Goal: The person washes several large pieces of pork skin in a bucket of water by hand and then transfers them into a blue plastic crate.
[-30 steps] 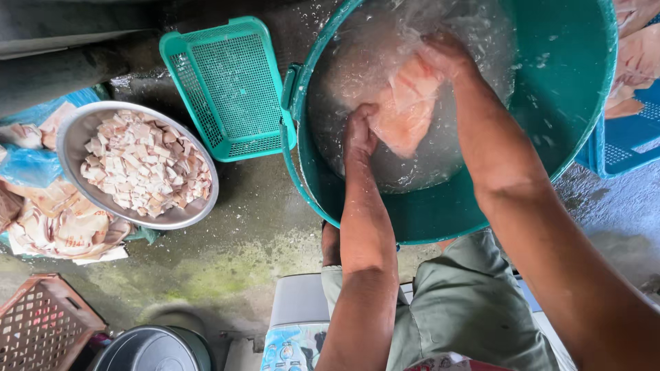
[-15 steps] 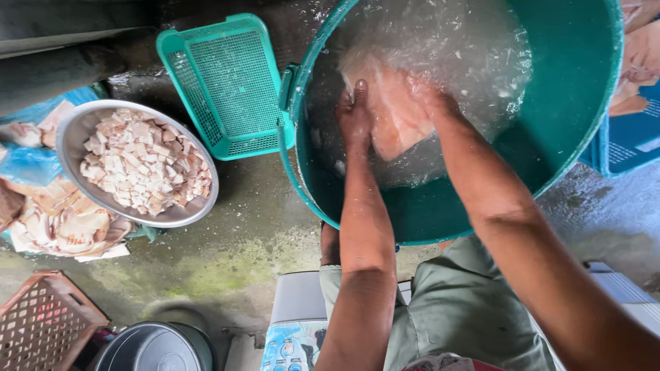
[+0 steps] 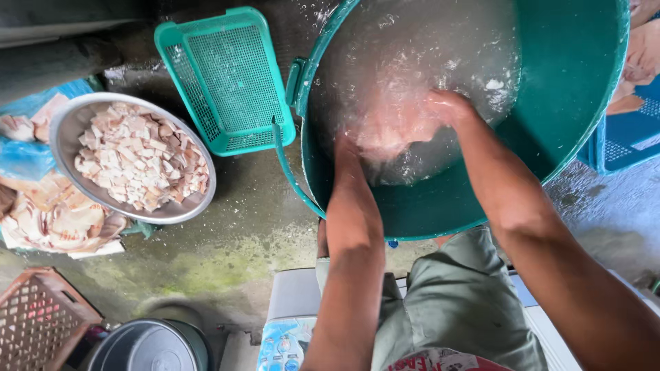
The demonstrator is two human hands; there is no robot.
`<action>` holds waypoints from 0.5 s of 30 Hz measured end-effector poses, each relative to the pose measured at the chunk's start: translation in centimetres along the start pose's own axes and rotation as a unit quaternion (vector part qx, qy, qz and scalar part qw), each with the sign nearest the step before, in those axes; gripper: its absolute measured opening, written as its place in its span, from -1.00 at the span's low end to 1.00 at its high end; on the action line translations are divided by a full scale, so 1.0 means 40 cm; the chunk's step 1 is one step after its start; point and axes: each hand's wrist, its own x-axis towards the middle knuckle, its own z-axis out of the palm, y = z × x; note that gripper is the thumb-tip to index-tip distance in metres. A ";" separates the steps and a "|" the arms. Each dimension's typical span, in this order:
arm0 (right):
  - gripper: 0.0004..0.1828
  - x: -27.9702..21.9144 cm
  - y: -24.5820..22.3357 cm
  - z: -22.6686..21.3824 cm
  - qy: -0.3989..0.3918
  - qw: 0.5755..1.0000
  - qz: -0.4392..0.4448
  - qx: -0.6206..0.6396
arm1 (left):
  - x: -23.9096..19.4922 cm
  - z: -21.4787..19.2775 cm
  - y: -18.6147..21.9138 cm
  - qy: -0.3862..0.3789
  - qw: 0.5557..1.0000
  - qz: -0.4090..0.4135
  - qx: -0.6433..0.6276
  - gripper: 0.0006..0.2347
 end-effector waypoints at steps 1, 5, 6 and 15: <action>-0.25 -0.031 -0.013 0.012 0.010 0.999 -0.036 0.033 | -0.001 -0.009 0.020 0.003 1.000 0.013 0.024 -0.48; -0.26 -0.161 -0.084 0.022 0.153 0.952 -0.263 -0.014 | 0.001 0.056 0.038 -0.008 0.988 0.059 0.145 -0.42; -0.27 -0.183 -0.094 0.037 0.195 0.922 -0.324 -0.078 | 0.005 0.071 0.034 -0.013 0.983 0.066 0.172 -0.41; -0.24 -0.092 -0.134 0.115 0.351 0.555 -0.485 -0.577 | -0.155 0.140 0.172 0.035 0.999 0.005 -0.017 -0.33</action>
